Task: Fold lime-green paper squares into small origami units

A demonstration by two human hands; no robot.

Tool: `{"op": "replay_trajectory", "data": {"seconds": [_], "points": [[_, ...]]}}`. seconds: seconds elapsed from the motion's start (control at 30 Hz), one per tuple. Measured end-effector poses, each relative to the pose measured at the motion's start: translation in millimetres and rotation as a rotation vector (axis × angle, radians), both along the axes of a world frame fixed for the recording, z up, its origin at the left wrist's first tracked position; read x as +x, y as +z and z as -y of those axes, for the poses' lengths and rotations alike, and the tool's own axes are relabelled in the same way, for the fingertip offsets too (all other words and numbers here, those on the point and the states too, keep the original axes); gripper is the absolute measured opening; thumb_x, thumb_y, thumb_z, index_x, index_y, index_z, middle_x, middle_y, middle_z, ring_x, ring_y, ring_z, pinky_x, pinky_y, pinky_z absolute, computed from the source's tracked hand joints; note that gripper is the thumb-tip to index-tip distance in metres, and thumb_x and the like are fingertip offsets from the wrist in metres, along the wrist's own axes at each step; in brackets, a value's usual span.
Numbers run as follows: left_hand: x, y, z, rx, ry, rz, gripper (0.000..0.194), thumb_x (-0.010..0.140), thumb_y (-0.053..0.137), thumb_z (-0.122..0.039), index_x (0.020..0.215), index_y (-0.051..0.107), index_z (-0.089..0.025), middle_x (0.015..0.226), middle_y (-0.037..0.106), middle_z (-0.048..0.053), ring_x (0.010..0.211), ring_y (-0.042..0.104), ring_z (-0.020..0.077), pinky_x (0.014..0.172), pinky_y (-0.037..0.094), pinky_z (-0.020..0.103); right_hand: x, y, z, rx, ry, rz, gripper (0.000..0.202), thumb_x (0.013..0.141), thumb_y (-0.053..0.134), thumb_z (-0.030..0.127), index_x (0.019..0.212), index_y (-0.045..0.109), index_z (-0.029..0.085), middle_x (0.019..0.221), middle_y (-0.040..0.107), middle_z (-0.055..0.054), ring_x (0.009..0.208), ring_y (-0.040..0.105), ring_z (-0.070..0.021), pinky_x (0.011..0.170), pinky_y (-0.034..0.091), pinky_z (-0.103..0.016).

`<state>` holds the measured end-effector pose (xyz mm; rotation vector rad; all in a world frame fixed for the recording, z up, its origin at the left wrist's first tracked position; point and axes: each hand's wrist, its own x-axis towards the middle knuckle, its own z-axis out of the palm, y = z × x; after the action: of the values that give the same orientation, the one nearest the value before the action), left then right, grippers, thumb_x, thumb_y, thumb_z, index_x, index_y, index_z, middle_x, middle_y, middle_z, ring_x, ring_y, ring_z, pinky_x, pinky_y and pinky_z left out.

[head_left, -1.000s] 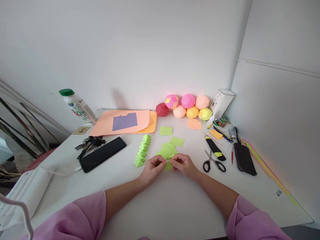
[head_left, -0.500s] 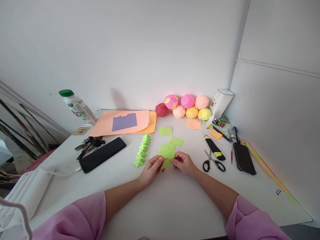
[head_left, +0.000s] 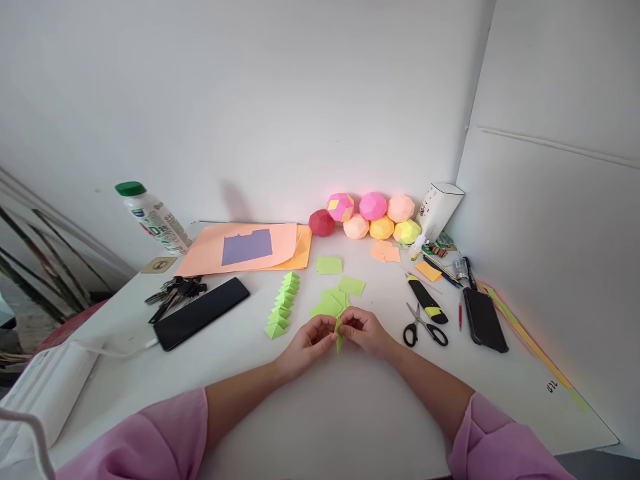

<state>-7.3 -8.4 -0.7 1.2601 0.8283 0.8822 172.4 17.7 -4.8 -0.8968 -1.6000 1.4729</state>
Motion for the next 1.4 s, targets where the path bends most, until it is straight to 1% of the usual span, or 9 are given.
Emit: {"op": "replay_trajectory", "data": {"seconds": [0.2,0.4,0.6,0.73,0.9,1.0,1.13,1.27,1.4], "points": [[-0.1,-6.2,-1.7,0.054,0.005,0.009,0.038,0.076,0.063,-0.04,0.106,0.053,-0.02,0.082,0.055,0.002,0.076,0.051,0.0145,0.069,0.042,0.029,-0.4,0.1,-1.2,0.049,-0.03,0.009,0.022,0.075,0.066,0.037,0.071,0.057,0.017,0.071,0.049,0.001,0.063,0.046,-0.0109,0.06,0.038,-0.026],[-0.5,-5.8,-2.6,0.064,0.003,0.027,0.037,0.076,0.063,-0.037,0.107,0.053,-0.021,0.091,0.052,0.004,0.076,0.046,0.013,0.072,0.04,0.029,-0.9,-3.3,-1.2,0.051,-0.062,0.018,0.022,0.074,0.066,0.037,0.07,0.058,0.017,0.071,0.051,0.0,0.064,0.047,-0.0112,0.061,0.039,-0.026],[-1.8,-5.8,-2.3,0.045,0.014,0.034,0.039,0.074,0.064,-0.038,0.106,0.052,-0.02,0.079,0.05,0.001,0.075,0.048,0.0136,0.069,0.04,0.027,-0.1,-2.1,0.2,-0.032,-0.051,0.047,0.029,0.075,0.063,0.043,0.069,0.055,0.016,0.065,0.049,0.001,0.059,0.044,-0.0108,0.055,0.037,-0.024],[-1.0,-5.4,-0.1,0.0,-0.029,0.003,0.042,0.076,0.061,-0.041,0.11,0.048,-0.019,0.075,0.052,0.0,0.069,0.05,0.0133,0.064,0.039,0.026,0.3,-3.4,0.6,-0.062,-0.058,0.08,0.029,0.075,0.063,0.042,0.069,0.053,0.016,0.062,0.045,0.003,0.056,0.039,-0.0091,0.052,0.033,-0.023],[-0.3,-8.0,3.2,0.064,0.011,-0.022,0.04,0.082,0.054,-0.04,0.115,0.042,-0.021,0.064,0.042,-0.006,0.059,0.043,0.0101,0.058,0.036,0.023,0.7,-4.8,0.1,-0.079,-0.058,0.097,0.03,0.076,0.061,0.042,0.067,0.049,0.016,0.06,0.042,0.004,0.052,0.034,-0.0078,0.049,0.028,-0.022],[0.1,-8.9,4.8,0.106,0.028,0.01,0.034,0.085,0.051,-0.038,0.113,0.04,-0.022,0.071,0.048,-0.003,0.067,0.047,0.0113,0.063,0.039,0.024,0.1,-4.1,0.1,-0.086,-0.056,0.079,0.031,0.077,0.06,0.044,0.068,0.048,0.017,0.061,0.042,0.005,0.052,0.034,-0.0078,0.049,0.028,-0.022],[1.0,-9.6,4.1,0.131,-0.038,0.045,0.033,0.081,0.057,-0.034,0.11,0.044,-0.023,0.096,0.055,0.005,0.089,0.052,0.0161,0.074,0.043,0.028,-0.8,-3.0,0.9,-0.069,-0.06,0.107,0.031,0.077,0.059,0.045,0.069,0.048,0.017,0.061,0.041,0.005,0.053,0.034,-0.0082,0.05,0.028,-0.022],[2.2,-12.0,1.8,0.127,-0.003,0.006,0.028,0.08,0.058,-0.033,0.104,0.053,-0.021,0.092,0.056,0.004,0.082,0.053,0.0145,0.073,0.046,0.028,0.0,-2.2,1.4,-0.06,-0.053,0.094,0.031,0.079,0.057,0.046,0.072,0.05,0.017,0.062,0.041,0.005,0.053,0.033,-0.008,0.049,0.027,-0.022],[3.5,-12.1,1.5,0.097,0.072,0.023,0.034,0.078,0.06,-0.035,0.108,0.053,-0.021,0.096,0.057,0.006,0.085,0.055,0.0163,0.074,0.049,0.031,1.6,-3.2,1.0,-0.078,0.0,0.078,0.032,0.079,0.057,0.048,0.075,0.054,0.016,0.061,0.042,0.004,0.052,0.033,-0.0078,0.048,0.028,-0.021]]}}
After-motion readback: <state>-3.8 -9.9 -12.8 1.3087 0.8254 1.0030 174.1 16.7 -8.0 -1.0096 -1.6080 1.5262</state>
